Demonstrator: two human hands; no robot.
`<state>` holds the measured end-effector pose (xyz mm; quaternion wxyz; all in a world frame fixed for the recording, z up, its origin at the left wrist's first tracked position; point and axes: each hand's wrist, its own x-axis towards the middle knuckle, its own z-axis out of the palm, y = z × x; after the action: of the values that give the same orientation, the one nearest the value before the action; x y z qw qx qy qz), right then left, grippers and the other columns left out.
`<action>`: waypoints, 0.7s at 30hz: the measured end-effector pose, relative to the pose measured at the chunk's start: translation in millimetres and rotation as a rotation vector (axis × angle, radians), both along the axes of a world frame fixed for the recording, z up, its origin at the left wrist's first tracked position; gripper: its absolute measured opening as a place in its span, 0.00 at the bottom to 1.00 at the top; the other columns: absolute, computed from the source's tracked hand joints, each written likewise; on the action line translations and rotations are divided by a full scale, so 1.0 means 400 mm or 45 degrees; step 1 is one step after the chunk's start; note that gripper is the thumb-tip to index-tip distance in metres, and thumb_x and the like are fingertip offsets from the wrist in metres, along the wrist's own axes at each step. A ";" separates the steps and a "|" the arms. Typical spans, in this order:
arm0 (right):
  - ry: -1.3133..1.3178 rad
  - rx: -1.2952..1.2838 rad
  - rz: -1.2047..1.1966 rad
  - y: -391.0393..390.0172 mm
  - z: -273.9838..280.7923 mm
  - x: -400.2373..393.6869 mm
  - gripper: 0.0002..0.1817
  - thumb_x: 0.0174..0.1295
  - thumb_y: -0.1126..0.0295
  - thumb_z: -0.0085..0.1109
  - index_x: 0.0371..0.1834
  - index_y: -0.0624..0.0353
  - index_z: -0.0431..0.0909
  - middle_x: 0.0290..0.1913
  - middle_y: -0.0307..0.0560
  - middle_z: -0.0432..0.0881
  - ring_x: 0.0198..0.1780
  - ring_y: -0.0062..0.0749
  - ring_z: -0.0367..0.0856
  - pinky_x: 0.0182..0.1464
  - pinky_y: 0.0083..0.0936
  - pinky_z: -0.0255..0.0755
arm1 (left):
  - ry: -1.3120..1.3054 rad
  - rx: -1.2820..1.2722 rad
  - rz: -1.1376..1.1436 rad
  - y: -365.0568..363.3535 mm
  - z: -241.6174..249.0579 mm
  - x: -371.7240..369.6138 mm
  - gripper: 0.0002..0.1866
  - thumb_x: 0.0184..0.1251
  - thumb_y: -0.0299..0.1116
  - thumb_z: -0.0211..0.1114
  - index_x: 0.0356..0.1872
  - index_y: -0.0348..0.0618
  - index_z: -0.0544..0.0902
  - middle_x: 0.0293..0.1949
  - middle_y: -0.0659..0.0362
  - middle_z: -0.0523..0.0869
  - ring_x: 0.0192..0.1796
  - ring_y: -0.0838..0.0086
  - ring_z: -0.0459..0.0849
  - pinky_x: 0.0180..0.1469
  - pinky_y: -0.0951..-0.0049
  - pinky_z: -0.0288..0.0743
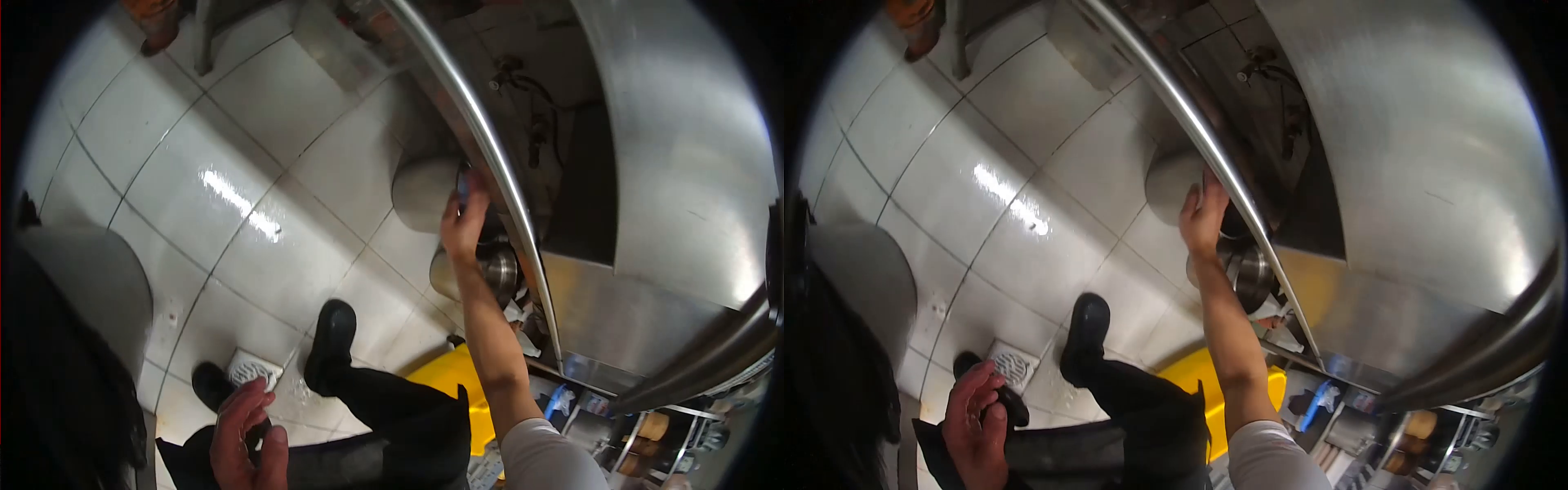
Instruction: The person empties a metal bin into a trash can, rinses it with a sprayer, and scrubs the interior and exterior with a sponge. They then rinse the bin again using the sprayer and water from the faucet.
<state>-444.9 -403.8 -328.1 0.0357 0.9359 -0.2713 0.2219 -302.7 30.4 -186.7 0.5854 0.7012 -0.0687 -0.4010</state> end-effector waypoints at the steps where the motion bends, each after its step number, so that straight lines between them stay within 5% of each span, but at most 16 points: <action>1: -0.174 0.041 -0.099 -0.058 -0.012 0.020 0.23 0.64 0.75 0.53 0.64 0.63 0.69 0.60 0.66 0.73 0.62 0.55 0.72 0.66 0.40 0.63 | -0.032 -0.036 -0.106 -0.008 -0.015 0.009 0.18 0.70 0.27 0.60 0.60 0.37 0.75 0.57 0.50 0.81 0.56 0.66 0.81 0.56 0.69 0.73; 3: -0.402 0.235 -0.219 -0.254 -0.073 0.005 0.22 0.67 0.74 0.52 0.64 0.65 0.69 0.58 0.65 0.75 0.61 0.52 0.74 0.66 0.38 0.64 | -0.087 -0.083 -0.210 -0.036 -0.044 0.020 0.19 0.70 0.27 0.62 0.61 0.38 0.75 0.59 0.48 0.80 0.57 0.59 0.81 0.56 0.65 0.75; 7: -0.666 -0.158 -0.033 -0.477 -0.086 0.107 0.22 0.68 0.60 0.53 0.57 0.65 0.76 0.49 0.57 0.82 0.53 0.41 0.82 0.53 0.29 0.75 | -0.194 -0.125 -0.390 -0.081 -0.087 0.040 0.18 0.71 0.27 0.60 0.61 0.38 0.76 0.61 0.50 0.79 0.60 0.63 0.79 0.57 0.69 0.73; 11: -0.597 0.321 -0.276 -0.667 0.002 0.166 0.18 0.66 0.64 0.54 0.50 0.67 0.78 0.46 0.56 0.83 0.48 0.38 0.82 0.50 0.34 0.77 | -0.129 -0.151 -0.326 -0.100 -0.083 0.056 0.18 0.72 0.26 0.57 0.62 0.37 0.75 0.62 0.49 0.77 0.63 0.62 0.76 0.59 0.68 0.71; 14: -0.059 -0.220 0.064 -0.873 -0.032 0.114 0.14 0.65 0.66 0.55 0.46 0.66 0.78 0.43 0.52 0.82 0.46 0.35 0.81 0.46 0.33 0.77 | -0.133 -0.138 -0.277 -0.097 -0.090 0.059 0.18 0.73 0.26 0.57 0.62 0.36 0.75 0.62 0.48 0.77 0.62 0.60 0.77 0.60 0.67 0.71; 17: -0.082 0.158 -0.409 -0.884 -0.061 0.164 0.12 0.68 0.67 0.51 0.48 0.62 0.76 0.44 0.49 0.80 0.46 0.34 0.80 0.45 0.31 0.77 | -0.153 -0.110 -0.234 -0.099 -0.107 0.058 0.18 0.72 0.26 0.58 0.61 0.36 0.76 0.60 0.47 0.78 0.62 0.59 0.77 0.60 0.64 0.70; 19: -1.534 1.457 -0.522 -0.935 -0.073 0.183 0.13 0.73 0.65 0.45 0.51 0.61 0.73 0.46 0.48 0.79 0.47 0.34 0.79 0.49 0.32 0.75 | -0.192 -0.093 -0.235 -0.101 -0.117 0.057 0.18 0.72 0.26 0.58 0.60 0.36 0.76 0.60 0.47 0.79 0.61 0.59 0.77 0.60 0.64 0.70; 21: -1.577 1.489 -0.385 -1.010 -0.097 0.162 0.15 0.74 0.61 0.43 0.52 0.60 0.72 0.47 0.49 0.79 0.48 0.34 0.79 0.51 0.33 0.74 | -0.194 -0.110 -0.201 -0.110 -0.123 0.055 0.17 0.71 0.25 0.58 0.59 0.35 0.76 0.58 0.47 0.80 0.61 0.59 0.77 0.61 0.63 0.70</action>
<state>-380.0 -807.8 -367.0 -0.5766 0.4683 -0.4342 0.5097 -280.8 -13.5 -235.9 0.5748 0.6961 -0.1854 -0.3882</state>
